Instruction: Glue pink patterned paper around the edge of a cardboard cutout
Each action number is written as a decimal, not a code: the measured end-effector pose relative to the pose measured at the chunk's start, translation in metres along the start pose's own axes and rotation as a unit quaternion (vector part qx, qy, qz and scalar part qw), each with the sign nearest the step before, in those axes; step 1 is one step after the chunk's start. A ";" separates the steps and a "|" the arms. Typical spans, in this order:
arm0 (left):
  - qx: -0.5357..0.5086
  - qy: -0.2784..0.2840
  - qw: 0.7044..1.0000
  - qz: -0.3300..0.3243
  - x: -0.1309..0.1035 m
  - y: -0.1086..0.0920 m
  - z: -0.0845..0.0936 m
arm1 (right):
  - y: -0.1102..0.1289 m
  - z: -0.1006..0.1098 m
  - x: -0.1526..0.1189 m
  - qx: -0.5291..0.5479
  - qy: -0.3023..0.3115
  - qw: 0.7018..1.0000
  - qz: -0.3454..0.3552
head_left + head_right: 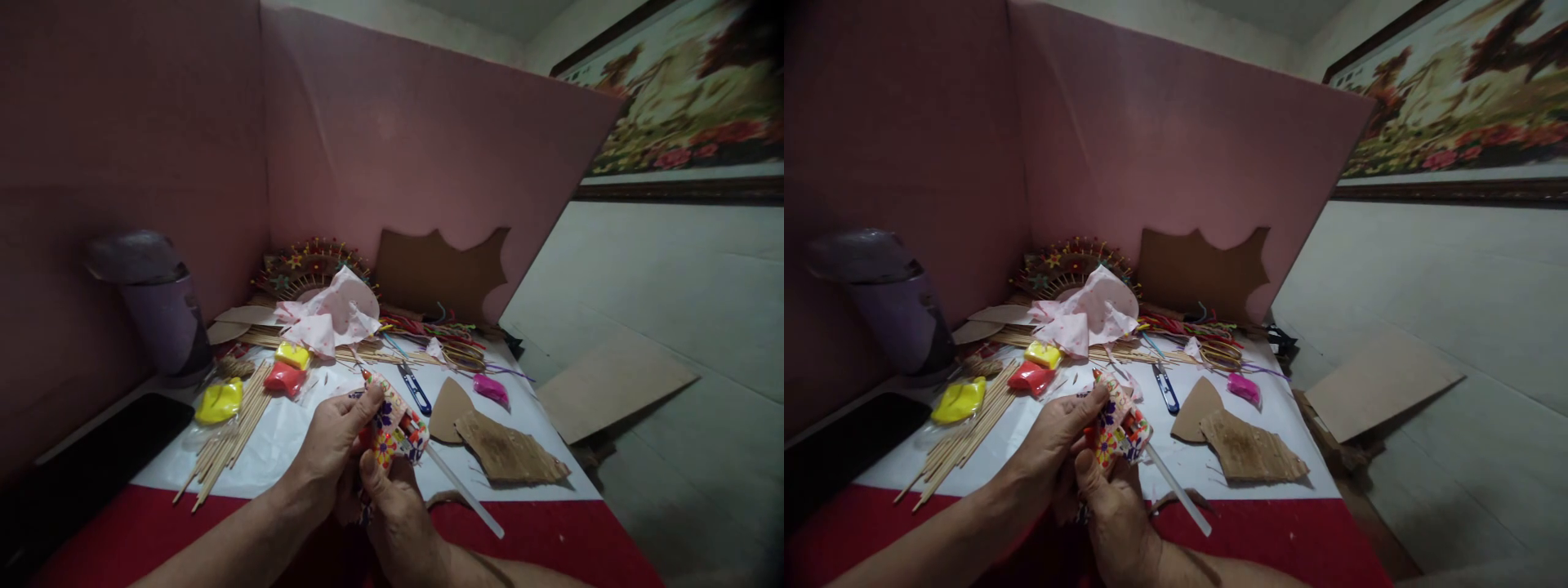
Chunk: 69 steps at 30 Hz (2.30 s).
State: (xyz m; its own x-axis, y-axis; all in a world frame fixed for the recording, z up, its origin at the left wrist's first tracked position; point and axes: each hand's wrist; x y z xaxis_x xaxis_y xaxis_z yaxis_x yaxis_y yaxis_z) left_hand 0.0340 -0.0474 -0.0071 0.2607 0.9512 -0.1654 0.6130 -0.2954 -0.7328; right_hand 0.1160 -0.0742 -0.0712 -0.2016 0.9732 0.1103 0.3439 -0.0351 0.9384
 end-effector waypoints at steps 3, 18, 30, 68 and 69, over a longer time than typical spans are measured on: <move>0.005 0.027 1.000 -0.009 0.002 0.002 0.004 | 0.002 0.000 0.001 0.039 -0.006 0.999 -0.005; 0.044 0.034 0.995 -0.078 0.011 0.015 0.012 | 0.007 -0.009 -0.001 0.104 -0.023 0.994 -0.016; 0.022 -0.094 0.995 -0.015 0.000 0.005 -0.007 | -0.008 -0.003 -0.004 -0.038 -0.003 0.999 -0.017; -0.017 0.001 0.999 -0.032 0.011 0.015 0.005 | 0.001 -0.008 -0.003 0.066 -0.028 0.997 -0.032; -0.021 -0.006 0.999 -0.030 0.010 0.015 0.004 | 0.000 -0.009 -0.002 0.065 -0.027 0.997 -0.036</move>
State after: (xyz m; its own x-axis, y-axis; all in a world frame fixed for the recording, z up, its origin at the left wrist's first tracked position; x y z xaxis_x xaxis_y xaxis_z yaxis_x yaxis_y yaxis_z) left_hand 0.0425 -0.0414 -0.0224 0.2132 0.9682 -0.1310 0.6577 -0.2414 -0.7135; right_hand 0.1088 -0.0786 -0.0683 -0.1818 0.9831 0.0223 0.4473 0.0625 0.8922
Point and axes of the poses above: each hand's wrist, its own x-axis towards the middle knuckle, its own z-axis out of the back of the hand, y = z × x, and after that the axes turned 14 degrees about -x, right-handed
